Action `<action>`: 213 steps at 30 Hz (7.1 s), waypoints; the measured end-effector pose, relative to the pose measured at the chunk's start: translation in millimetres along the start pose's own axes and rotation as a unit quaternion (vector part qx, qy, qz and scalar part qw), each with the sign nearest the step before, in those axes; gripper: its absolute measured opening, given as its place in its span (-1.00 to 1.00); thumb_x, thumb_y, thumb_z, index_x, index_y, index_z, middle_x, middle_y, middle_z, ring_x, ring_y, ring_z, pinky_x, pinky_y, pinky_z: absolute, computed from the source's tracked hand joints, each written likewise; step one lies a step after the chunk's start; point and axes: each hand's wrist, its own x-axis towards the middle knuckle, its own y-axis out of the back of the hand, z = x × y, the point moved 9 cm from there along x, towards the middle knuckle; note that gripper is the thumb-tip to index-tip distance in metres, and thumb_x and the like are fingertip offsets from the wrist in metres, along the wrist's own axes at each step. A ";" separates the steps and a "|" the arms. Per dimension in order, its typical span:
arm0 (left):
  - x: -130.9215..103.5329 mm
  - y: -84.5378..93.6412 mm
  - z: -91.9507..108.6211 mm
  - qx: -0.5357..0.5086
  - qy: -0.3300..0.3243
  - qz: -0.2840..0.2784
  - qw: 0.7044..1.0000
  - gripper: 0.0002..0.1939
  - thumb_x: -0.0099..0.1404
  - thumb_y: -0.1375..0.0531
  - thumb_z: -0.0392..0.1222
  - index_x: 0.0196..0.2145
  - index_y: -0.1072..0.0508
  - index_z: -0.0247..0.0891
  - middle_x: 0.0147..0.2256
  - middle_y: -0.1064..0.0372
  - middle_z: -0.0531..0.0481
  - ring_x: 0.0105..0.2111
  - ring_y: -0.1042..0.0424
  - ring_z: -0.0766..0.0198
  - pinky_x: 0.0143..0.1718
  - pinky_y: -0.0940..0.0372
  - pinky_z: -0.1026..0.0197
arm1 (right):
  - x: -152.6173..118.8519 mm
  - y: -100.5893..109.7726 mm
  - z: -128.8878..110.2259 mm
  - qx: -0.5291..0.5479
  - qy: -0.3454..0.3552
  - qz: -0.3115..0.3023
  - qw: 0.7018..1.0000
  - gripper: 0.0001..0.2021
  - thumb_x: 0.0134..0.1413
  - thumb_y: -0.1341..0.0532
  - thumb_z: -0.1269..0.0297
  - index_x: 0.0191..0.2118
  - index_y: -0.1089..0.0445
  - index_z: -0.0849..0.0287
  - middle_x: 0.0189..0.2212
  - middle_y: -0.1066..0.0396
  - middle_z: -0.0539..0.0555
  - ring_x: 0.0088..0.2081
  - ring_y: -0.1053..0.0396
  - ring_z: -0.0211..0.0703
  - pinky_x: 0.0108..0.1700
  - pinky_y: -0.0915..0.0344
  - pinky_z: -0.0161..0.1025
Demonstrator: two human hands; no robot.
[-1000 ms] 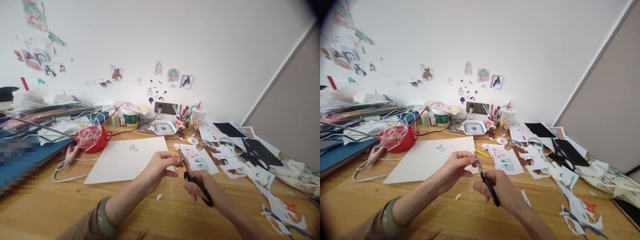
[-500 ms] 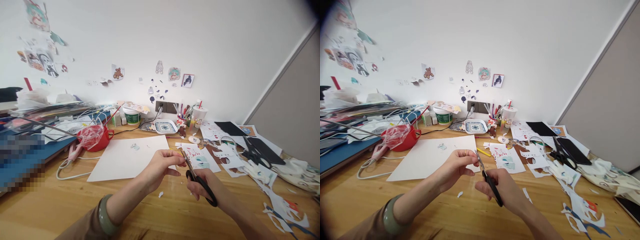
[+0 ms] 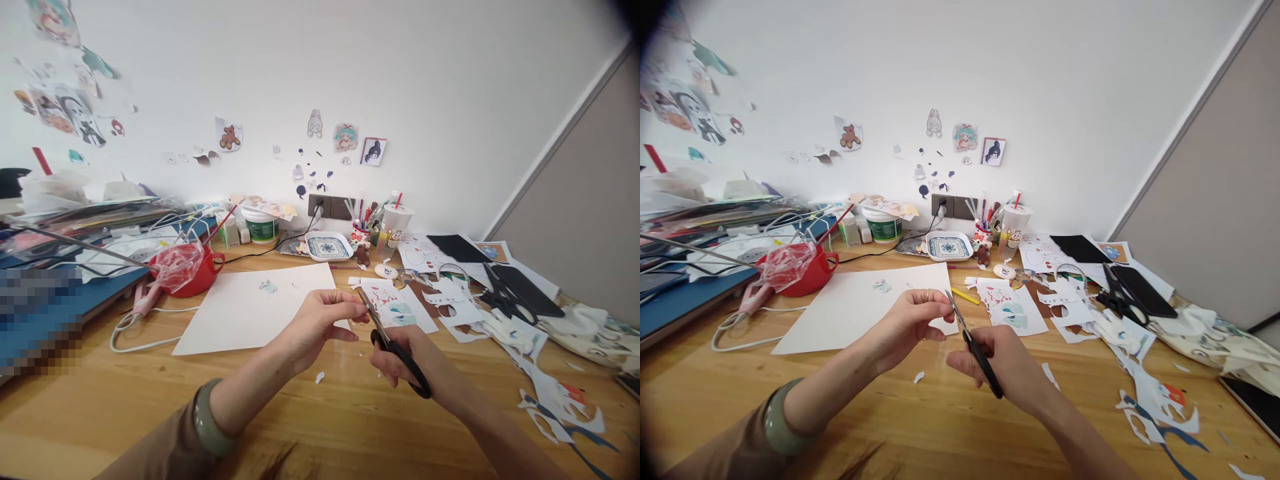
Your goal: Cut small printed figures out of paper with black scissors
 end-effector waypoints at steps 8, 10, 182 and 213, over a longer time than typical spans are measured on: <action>2.8 1.0 -1.1 0.000 -0.002 -0.003 1.000 -0.88 -0.04 -0.24 -0.22 -0.53 -0.40 -0.32 -0.51 -0.30 0.03 -0.44 -0.26 0.39 -0.54 -0.21 0.40 | -0.5 0.6 -1.0 0.011 -0.012 0.002 1.000 -0.64 -0.08 -0.17 0.07 -0.65 -0.10 0.19 -0.74 -0.08 -0.12 -0.66 -0.02 -0.38 -0.63 0.06 -0.41; 2.7 1.3 -1.0 0.001 -0.003 -0.001 1.000 -0.88 -0.03 -0.25 -0.22 -0.53 -0.40 -0.32 -0.51 -0.29 0.04 -0.44 -0.26 0.39 -0.54 -0.22 0.40 | -1.2 0.9 -2.0 0.011 -0.014 0.002 1.000 -0.64 -0.08 -0.16 0.05 -0.64 -0.11 0.20 -0.73 -0.09 -0.11 -0.65 -0.02 -0.39 -0.63 0.07 -0.41; 38.3 193.3 1.3 0.750 0.357 -0.110 0.546 -0.70 0.21 -0.05 -0.15 -0.11 -0.27 -0.31 -0.13 -0.24 -0.10 -0.22 -0.30 0.22 -0.24 -0.26 0.07 | 10.5 -0.1 16.0 -0.097 -0.075 0.022 0.992 -0.59 -0.03 -0.06 0.00 -0.71 -0.15 0.17 -0.75 -0.18 -0.06 -0.63 -0.11 -0.28 -0.55 0.05 -0.32; 41.3 179.3 6.7 0.772 0.326 -0.094 0.537 -0.71 0.21 -0.05 -0.15 -0.13 -0.28 -0.32 -0.17 -0.26 -0.09 -0.25 -0.32 0.24 -0.27 -0.27 0.10 | 10.9 0.9 10.9 -0.091 -0.066 0.017 0.993 -0.58 -0.04 -0.06 0.01 -0.74 -0.11 0.17 -0.76 -0.11 -0.07 -0.64 -0.05 -0.30 -0.54 0.03 -0.32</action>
